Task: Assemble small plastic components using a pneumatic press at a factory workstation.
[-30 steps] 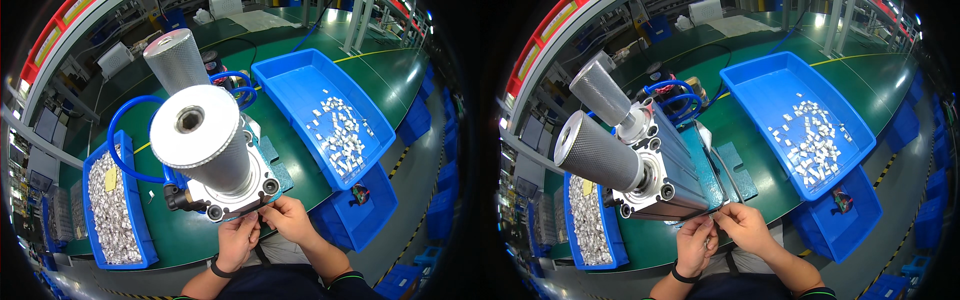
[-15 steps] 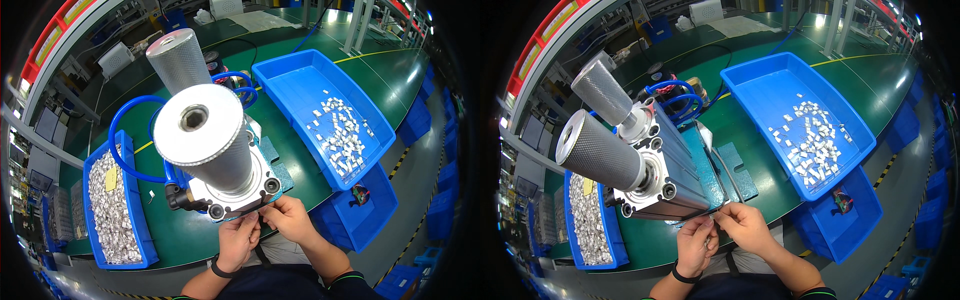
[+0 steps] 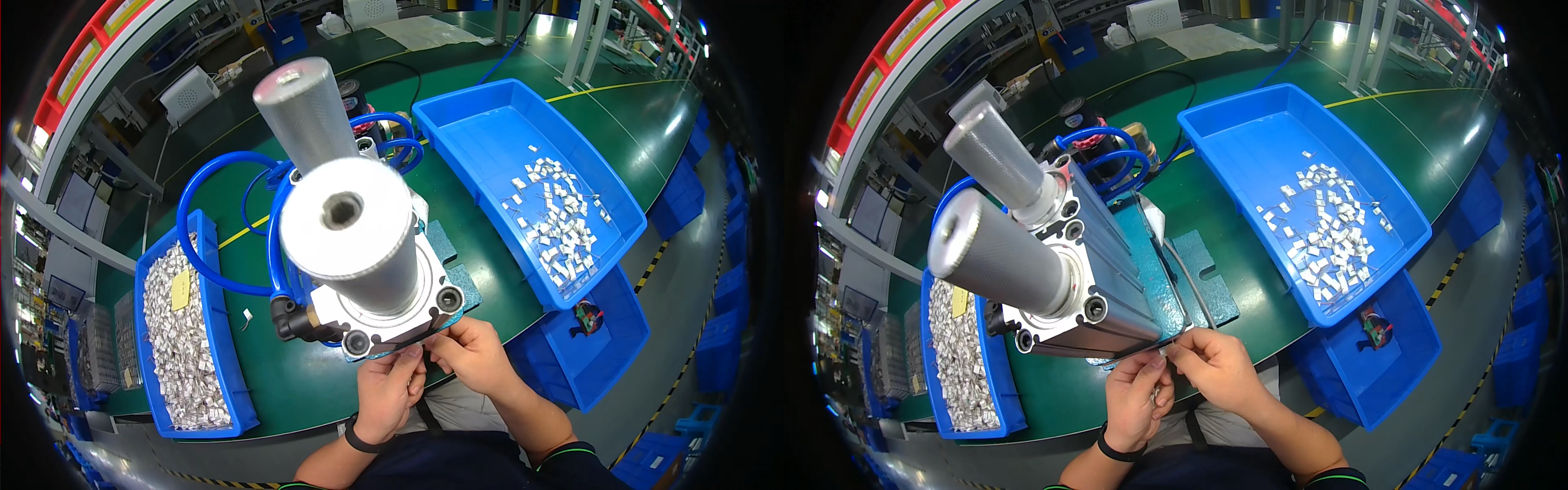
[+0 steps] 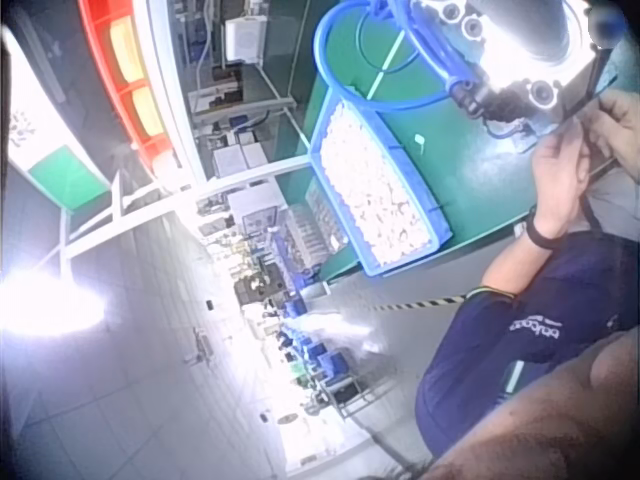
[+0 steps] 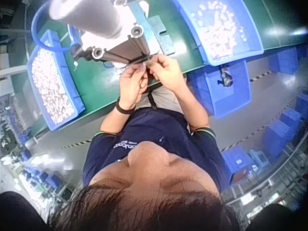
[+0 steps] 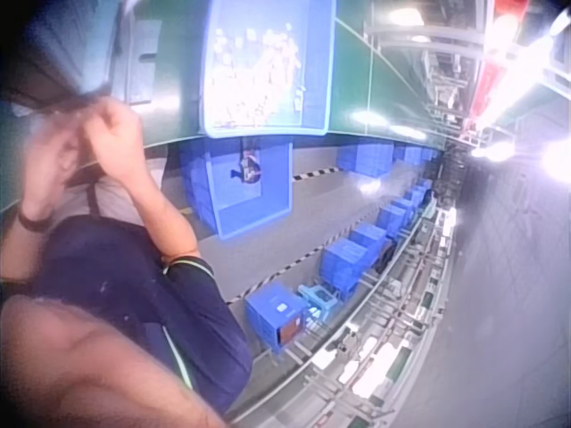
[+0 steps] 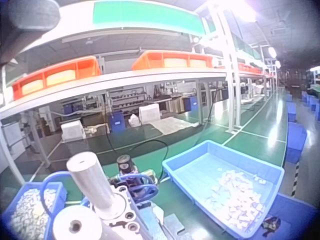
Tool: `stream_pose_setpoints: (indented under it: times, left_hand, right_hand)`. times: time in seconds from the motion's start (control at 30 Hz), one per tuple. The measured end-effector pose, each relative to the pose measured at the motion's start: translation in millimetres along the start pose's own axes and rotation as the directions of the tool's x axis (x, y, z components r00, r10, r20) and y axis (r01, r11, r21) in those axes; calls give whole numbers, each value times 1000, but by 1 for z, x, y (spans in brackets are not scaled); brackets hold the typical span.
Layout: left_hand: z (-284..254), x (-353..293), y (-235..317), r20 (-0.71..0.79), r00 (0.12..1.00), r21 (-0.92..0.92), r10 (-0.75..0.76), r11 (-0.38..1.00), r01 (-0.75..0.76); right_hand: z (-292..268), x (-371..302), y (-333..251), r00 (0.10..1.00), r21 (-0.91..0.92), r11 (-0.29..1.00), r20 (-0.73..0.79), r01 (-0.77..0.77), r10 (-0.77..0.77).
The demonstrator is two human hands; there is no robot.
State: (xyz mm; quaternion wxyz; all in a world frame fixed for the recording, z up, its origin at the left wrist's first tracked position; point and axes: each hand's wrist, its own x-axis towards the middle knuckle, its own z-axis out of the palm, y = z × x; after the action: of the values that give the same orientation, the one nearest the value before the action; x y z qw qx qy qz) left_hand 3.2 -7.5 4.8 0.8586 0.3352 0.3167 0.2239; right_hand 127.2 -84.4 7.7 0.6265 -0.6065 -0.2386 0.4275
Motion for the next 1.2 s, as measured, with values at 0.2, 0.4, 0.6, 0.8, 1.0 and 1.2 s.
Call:
stream_pose_setpoints:
  times: [0.2,0.4,0.6,0.8,1.0,1.2]
  left_hand:
    - [0,0,0,-8,1000,-3,-1,1000,1]
    - [-1,-3,1,10,1000,-13,-13,1000,13]
    - [-9,-8,2,83,996,-57,-41,997,45]
    - [-17,-5,4,195,978,-72,-73,993,89]
    - [-3,-6,7,310,925,-66,-219,966,251]
    - [3,-7,6,169,969,233,-179,963,138]
  right_hand:
    - [1,0,-2,1000,8,1000,8,4,-4]
    - [2,-5,-2,1000,-16,1000,2,-3,3]
    - [-6,-20,6,997,-45,999,80,22,-19]
    - [-40,-44,-40,960,440,865,-240,242,-147]
    - [4,-45,-17,860,-485,723,139,492,-492]
    - [13,-37,-16,829,-687,488,329,539,-453]
